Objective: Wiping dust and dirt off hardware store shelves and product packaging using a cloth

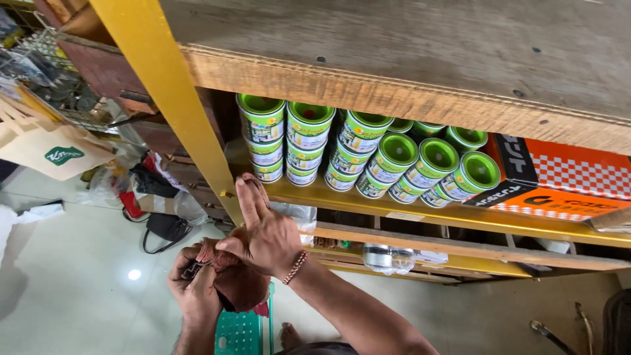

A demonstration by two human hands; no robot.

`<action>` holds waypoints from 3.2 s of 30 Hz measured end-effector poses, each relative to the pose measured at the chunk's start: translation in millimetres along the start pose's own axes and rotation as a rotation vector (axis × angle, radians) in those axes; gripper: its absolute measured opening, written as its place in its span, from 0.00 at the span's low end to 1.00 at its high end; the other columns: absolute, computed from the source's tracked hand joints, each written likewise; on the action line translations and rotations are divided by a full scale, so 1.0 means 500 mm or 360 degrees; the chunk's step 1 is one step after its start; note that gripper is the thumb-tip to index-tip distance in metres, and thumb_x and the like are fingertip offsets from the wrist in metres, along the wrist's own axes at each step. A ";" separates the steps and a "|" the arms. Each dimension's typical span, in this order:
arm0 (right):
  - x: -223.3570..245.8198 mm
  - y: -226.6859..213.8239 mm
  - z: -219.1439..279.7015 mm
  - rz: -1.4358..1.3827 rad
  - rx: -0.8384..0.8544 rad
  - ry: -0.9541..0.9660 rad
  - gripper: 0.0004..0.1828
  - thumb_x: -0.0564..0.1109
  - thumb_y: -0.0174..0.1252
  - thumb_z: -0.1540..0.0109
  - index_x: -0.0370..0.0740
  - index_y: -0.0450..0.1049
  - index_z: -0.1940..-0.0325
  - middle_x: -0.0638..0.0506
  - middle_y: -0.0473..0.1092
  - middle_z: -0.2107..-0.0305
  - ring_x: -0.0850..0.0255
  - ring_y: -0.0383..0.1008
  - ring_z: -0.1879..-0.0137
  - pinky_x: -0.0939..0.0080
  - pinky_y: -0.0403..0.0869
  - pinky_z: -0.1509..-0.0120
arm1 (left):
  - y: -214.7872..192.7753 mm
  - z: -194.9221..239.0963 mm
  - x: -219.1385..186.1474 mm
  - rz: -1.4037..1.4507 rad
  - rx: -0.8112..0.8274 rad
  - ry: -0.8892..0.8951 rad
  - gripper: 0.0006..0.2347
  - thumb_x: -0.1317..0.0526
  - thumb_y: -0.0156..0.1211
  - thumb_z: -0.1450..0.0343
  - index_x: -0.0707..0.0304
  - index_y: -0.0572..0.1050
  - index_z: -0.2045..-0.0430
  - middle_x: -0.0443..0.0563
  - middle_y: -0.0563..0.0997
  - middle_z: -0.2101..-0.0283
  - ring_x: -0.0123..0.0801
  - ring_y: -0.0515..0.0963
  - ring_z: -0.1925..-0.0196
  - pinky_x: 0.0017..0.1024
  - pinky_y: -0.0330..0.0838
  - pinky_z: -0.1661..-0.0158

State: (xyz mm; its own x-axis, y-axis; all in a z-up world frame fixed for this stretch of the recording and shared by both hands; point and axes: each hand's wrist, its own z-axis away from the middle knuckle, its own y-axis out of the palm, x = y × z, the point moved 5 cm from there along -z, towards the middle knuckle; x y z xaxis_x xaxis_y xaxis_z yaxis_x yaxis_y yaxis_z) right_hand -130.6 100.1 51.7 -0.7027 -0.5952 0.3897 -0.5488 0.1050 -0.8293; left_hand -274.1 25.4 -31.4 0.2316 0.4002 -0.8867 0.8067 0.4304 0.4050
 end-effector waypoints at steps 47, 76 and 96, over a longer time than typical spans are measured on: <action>0.041 -0.065 -0.018 -0.0255 0.0394 0.0285 0.68 0.86 0.19 0.51 0.35 0.37 0.21 0.43 0.38 0.22 0.50 0.39 0.18 0.39 0.65 0.32 | 0.053 -0.007 0.009 0.0013 0.0112 0.0051 0.07 0.76 0.48 0.38 0.64 0.70 0.79 0.50 0.80 0.69 0.28 0.75 0.66 0.26 0.69 0.61; 0.001 -0.075 -0.007 0.0026 0.0544 0.0087 0.62 0.82 0.29 0.46 0.36 0.41 0.21 0.50 0.38 0.22 0.55 0.49 0.24 0.52 0.72 0.52 | 0.045 0.013 0.018 -0.0129 0.0066 -0.0012 0.08 0.76 0.45 0.41 0.61 0.67 0.81 0.41 0.67 0.75 0.23 0.63 0.69 0.22 0.58 0.66; -0.077 -0.066 0.084 0.0527 0.1167 0.0363 0.36 0.36 0.47 0.30 0.60 0.48 0.21 0.75 0.33 0.24 0.55 0.69 0.51 0.55 0.82 0.55 | 0.038 0.048 0.019 0.0026 0.0087 -0.0049 0.09 0.78 0.43 0.43 0.61 0.66 0.80 0.42 0.65 0.73 0.24 0.60 0.69 0.24 0.51 0.66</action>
State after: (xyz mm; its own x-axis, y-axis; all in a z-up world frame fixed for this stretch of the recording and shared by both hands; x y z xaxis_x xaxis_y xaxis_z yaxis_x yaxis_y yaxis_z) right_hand -66.6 86.0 47.3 -0.8934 -0.4409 0.0861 0.0806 -0.3459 -0.9348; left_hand -243.4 18.2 -37.3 0.2609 0.3817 -0.8867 0.8309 0.3789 0.4076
